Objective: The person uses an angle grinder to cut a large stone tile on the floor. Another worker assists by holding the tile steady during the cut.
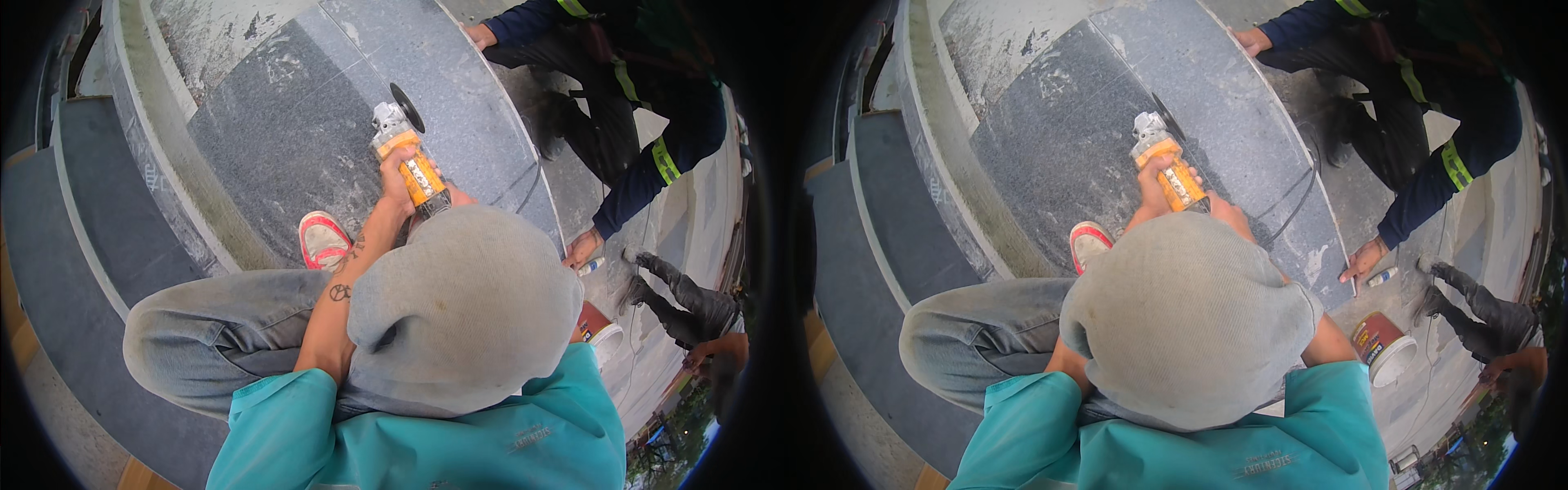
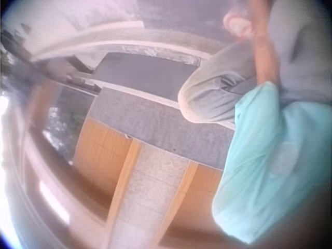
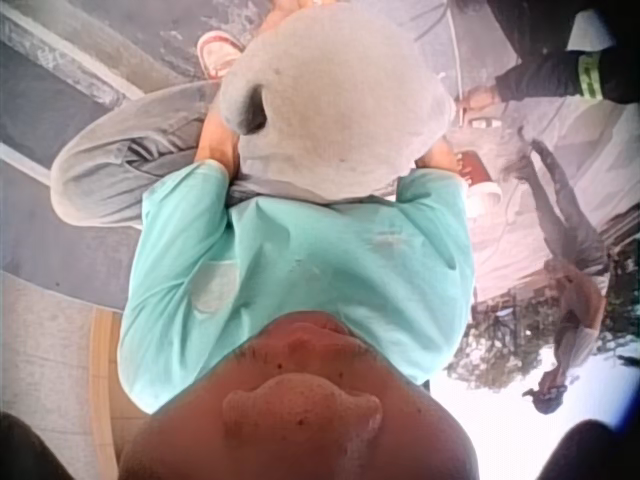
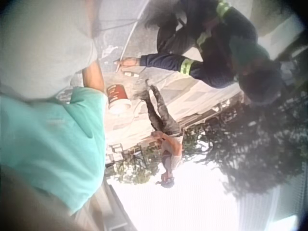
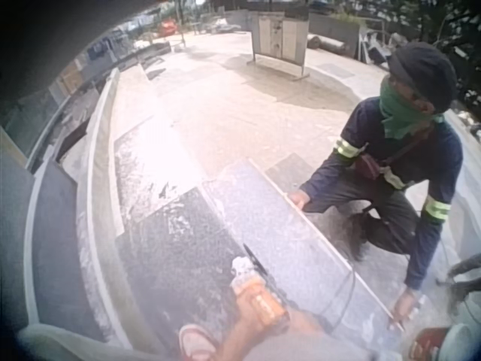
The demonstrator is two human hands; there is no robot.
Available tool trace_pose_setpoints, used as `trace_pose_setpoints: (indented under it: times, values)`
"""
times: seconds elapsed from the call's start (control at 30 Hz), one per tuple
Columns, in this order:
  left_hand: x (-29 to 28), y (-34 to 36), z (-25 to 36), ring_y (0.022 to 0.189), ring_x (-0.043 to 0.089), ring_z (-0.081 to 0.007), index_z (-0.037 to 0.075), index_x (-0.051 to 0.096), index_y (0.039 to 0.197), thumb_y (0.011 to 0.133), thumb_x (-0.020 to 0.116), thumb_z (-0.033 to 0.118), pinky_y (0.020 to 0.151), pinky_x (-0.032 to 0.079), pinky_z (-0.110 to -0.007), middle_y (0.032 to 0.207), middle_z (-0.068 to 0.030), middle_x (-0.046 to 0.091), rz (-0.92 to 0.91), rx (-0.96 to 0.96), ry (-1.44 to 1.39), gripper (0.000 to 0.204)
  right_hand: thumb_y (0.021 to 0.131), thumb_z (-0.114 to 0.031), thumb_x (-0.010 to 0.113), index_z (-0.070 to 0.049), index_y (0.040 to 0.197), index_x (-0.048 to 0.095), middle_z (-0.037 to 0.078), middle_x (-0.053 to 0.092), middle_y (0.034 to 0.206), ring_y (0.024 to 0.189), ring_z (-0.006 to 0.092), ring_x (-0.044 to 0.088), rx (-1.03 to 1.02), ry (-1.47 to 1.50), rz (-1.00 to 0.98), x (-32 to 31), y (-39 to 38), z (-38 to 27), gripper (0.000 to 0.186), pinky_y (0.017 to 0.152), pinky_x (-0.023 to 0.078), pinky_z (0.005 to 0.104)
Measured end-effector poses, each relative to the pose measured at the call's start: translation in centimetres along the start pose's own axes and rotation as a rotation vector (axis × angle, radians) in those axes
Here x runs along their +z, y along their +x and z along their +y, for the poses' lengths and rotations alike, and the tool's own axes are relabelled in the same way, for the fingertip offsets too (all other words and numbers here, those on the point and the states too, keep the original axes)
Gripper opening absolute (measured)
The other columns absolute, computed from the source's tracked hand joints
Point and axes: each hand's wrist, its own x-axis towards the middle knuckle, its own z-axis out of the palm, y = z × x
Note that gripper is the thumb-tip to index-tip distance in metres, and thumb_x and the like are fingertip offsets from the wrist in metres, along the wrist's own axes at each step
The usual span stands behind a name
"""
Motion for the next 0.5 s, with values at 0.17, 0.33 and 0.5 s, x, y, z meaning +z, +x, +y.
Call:
trace_pose_setpoints:
  times: [0.17,0.33,0.5]
  values:
    - [0.1,-0.7,0.3,0.066,0.061,-0.0288,0.006,0.052,0.101,0.073,0.058,0.030,0.061,0.053,-0.044,0.077,-0.0149,0.058,0.010,0.021,-0.005,0.037,0.083,-0.027,0.065,0.000,0.129,0.045,0.023,0.062,0.113,0.109,0.0371,0.060,-0.019,-0.095,-0.130,-3.2,-3.1,-4.0,0.056,0.092,0.046,0.0443]
    - [0.1,-0.7,-0.1,0.065,0.060,-0.0282,0.006,0.053,0.100,0.073,0.059,0.029,0.061,0.053,-0.043,0.076,-0.0137,0.058,0.000,0.008,-0.015,0.036,0.083,-0.025,0.065,0.002,0.130,0.044,0.024,0.062,0.113,0.110,0.0355,0.060,0.048,-0.077,-0.160,-3.7,-3.8,-4.5,0.058,0.093,0.046,0.0434]
    - [0.2,-1.0,-0.3,0.064,0.060,-0.0276,0.007,0.053,0.100,0.073,0.059,0.028,0.061,0.052,-0.043,0.074,-0.0132,0.058,0.033,-0.010,-0.044,0.035,0.082,-0.025,0.066,0.002,0.132,0.043,0.024,0.061,0.115,0.111,0.0351,0.059,0.000,-0.092,-0.090,-3.4,-4.6,-4.5,0.061,0.093,0.046,0.0430]
